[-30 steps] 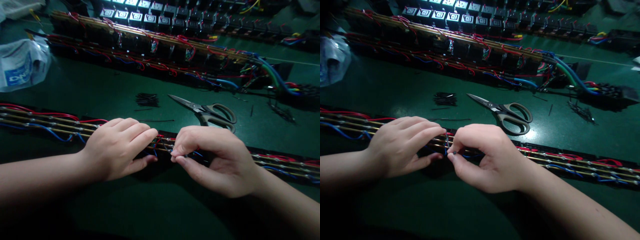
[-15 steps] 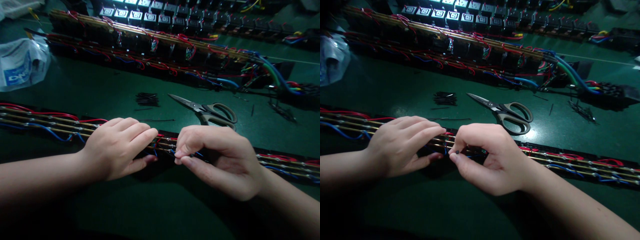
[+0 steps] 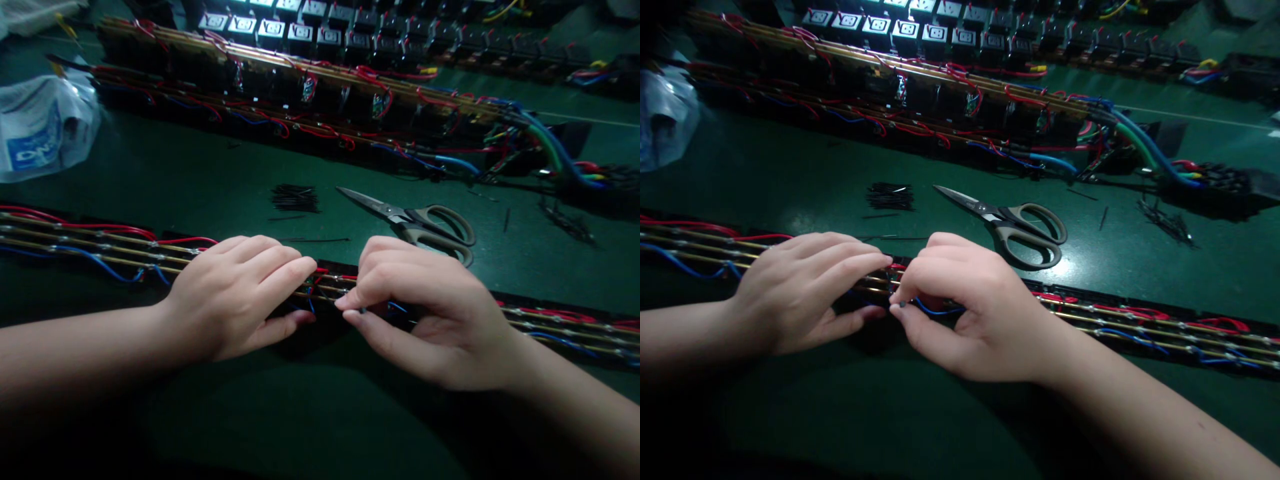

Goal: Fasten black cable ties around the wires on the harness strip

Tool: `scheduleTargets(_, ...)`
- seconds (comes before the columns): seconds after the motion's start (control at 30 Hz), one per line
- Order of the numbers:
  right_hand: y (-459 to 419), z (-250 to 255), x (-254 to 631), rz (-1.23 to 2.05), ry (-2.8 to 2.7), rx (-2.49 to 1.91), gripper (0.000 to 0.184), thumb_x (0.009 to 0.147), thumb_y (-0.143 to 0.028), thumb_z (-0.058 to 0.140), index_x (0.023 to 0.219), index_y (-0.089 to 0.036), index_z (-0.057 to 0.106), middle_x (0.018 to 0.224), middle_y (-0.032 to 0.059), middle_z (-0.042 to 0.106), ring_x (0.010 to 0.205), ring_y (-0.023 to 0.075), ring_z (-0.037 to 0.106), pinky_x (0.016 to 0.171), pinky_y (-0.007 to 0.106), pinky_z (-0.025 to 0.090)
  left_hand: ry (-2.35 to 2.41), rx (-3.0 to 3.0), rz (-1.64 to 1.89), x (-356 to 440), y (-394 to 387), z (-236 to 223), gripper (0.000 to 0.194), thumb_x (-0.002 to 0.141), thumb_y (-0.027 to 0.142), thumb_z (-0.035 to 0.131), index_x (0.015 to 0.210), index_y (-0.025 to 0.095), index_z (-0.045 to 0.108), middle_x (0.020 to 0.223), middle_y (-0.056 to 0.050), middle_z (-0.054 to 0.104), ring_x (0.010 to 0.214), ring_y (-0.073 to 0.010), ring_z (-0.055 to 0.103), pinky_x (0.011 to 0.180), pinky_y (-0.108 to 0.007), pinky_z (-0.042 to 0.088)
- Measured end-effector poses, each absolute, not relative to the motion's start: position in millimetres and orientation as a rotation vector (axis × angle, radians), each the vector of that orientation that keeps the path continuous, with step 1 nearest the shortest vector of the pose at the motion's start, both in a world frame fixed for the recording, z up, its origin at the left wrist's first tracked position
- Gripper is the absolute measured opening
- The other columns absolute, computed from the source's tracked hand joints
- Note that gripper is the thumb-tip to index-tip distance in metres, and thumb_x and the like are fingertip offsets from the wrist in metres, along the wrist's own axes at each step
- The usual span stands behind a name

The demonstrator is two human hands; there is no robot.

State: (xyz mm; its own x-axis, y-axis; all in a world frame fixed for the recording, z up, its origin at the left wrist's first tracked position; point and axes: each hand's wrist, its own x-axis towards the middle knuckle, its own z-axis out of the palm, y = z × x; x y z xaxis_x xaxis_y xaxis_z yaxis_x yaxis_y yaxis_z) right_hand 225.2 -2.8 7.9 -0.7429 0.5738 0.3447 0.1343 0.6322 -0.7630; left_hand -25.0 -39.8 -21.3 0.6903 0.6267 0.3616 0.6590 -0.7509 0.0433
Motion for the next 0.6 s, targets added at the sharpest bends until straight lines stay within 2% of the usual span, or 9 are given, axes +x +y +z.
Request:
scheduleTargets(0.23,-2.7,2.9,222.4,0.877,-2.368,-0.54,0.014,0.094,-0.008,0.064,0.085,-0.009,0.073,0.07,0.001,0.063,0.067,0.0117,0.053,0.071,0.029,0.045,-1.06,-2.805,-0.57,-25.5,-40.3,-21.8,0.036,0.105,0.042,0.052,0.121,0.013,0.063,0.108,-0.01,0.076,0.1,-0.0255,0.07,0.085,-0.037,0.051)
scheduleTargets(0.6,0.3,0.3,222.4,0.772,-2.422,-0.613,0.014,0.095,-0.007,0.066,0.093,-0.008,0.08,0.079,0.006,0.071,0.075,0.0147,0.06,0.069,0.028,0.047,-1.061,-2.813,-0.602,-24.5,-39.6,-22.3,0.04,0.105,0.048,0.054,0.121,0.012,0.064,0.107,-0.009,0.077,0.099,-0.0248,0.071,0.085,-0.037,0.051)
